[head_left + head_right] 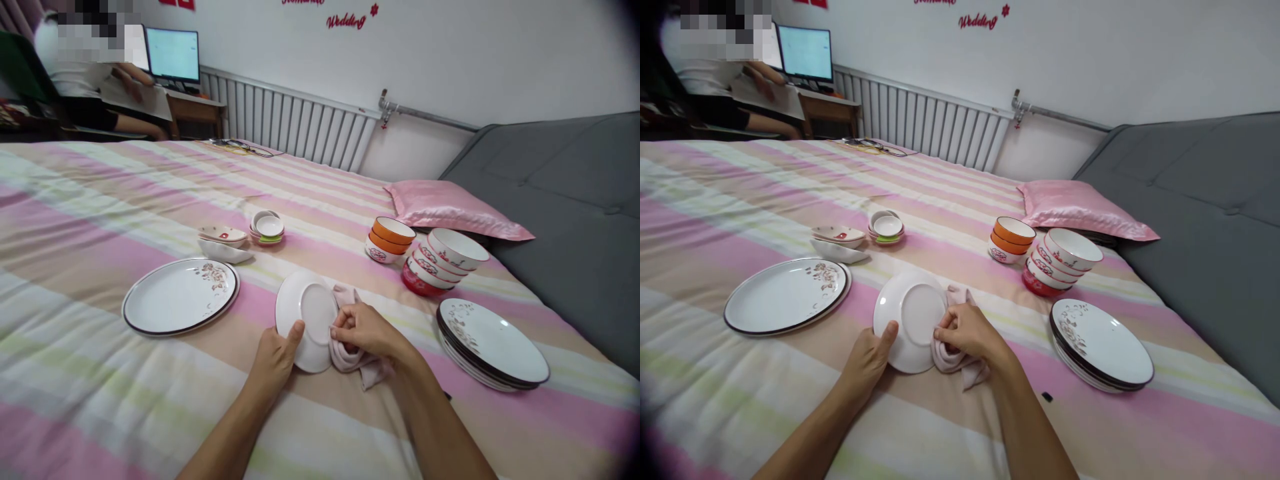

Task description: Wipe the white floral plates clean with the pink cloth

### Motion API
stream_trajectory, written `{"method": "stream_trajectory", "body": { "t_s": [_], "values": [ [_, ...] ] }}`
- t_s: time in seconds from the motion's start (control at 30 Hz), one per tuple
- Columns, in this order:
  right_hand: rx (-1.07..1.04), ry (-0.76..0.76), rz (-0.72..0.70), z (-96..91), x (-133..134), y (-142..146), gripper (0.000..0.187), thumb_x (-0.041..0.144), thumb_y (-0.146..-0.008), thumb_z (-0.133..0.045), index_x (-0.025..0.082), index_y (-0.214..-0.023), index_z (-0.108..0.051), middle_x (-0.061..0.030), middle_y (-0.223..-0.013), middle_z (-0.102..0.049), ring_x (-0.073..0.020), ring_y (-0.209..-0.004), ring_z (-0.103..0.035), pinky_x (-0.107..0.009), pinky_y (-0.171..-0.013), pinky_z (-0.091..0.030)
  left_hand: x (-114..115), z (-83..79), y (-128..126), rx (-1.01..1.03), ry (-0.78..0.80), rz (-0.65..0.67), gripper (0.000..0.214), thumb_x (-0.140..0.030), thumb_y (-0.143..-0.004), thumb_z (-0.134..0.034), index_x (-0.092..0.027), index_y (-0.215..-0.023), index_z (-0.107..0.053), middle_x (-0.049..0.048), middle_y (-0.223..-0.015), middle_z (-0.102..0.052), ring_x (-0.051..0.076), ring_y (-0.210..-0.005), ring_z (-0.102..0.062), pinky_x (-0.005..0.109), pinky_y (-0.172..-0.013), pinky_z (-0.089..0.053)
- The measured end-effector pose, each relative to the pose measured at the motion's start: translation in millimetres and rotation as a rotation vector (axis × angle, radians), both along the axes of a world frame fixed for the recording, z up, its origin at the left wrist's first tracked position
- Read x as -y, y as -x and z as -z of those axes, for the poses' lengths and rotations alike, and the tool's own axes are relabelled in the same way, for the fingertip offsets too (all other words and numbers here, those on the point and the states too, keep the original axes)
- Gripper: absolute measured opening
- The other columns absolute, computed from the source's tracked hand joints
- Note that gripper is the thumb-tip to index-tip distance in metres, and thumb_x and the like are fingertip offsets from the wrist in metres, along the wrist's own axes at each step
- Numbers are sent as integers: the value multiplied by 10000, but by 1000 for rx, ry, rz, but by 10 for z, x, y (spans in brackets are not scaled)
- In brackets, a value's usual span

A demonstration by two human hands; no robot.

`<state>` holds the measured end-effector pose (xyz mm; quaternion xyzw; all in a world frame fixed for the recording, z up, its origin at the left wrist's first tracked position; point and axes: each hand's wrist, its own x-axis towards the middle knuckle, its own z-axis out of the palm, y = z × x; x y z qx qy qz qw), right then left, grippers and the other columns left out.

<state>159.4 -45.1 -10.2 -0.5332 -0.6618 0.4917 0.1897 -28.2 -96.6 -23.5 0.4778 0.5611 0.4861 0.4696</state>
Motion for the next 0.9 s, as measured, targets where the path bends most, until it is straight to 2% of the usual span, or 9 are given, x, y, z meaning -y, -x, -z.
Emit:
{"method": "stream_trajectory", "body": {
  "t_s": [0.23, 0.47, 0.63, 0.77, 0.9],
  "values": [
    [-93, 59, -41, -77, 43, 62, 188, 284, -633, -698, 137, -696, -598, 22, -520, -567, -74, -452, -490, -178, -434, -375, 17, 5, 2, 10, -4, 9, 456, -549, -712, -569, -112, -584, -571, 74, -576, -614, 208, -605, -580, 241, -510, -451],
    [-65, -188, -97, -171, 164, 230, 107, 230, -639, -677, 147, -703, -658, 3, -598, -624, -93, -551, -548, -184, -514, -415, 8, -1, 2, -7, -15, 23, 553, -652, -685, -527, -112, -573, -560, 55, -534, -567, 166, -516, -504, 243, -462, -407],
    [-75, -338, -123, -238, 220, 309, 79, 224, -675, -646, 148, -694, -637, 13, -574, -595, -84, -528, -524, -178, -492, -397, 19, 23, 7, -62, -118, 90, 573, -619, -761, -461, -79, -673, -628, 70, -611, -608, 161, -551, -518, 236, -504, -426],
    [-145, -411, -79, -254, 242, 370, 93, 239, -701, -634, 158, -685, -592, 28, -576, -569, -72, -516, -496, -168, -473, -373, 46, 22, 3, -80, -176, 162, 556, -557, -815, -430, -53, -838, -666, 88, -708, -646, 175, -624, -553, 237, -565, -446],
    [-208, -442, -15, -218, 238, 406, 112, 259, -713, -634, 166, -703, -573, 24, -602, -578, -73, -523, -494, -176, -486, -374, 61, 8, -5, -55, -208, 233, 536, -546, -810, -451, -55, -853, -660, 91, -730, -646, 182, -658, -563, 236, -596, -449]
  ]
}}
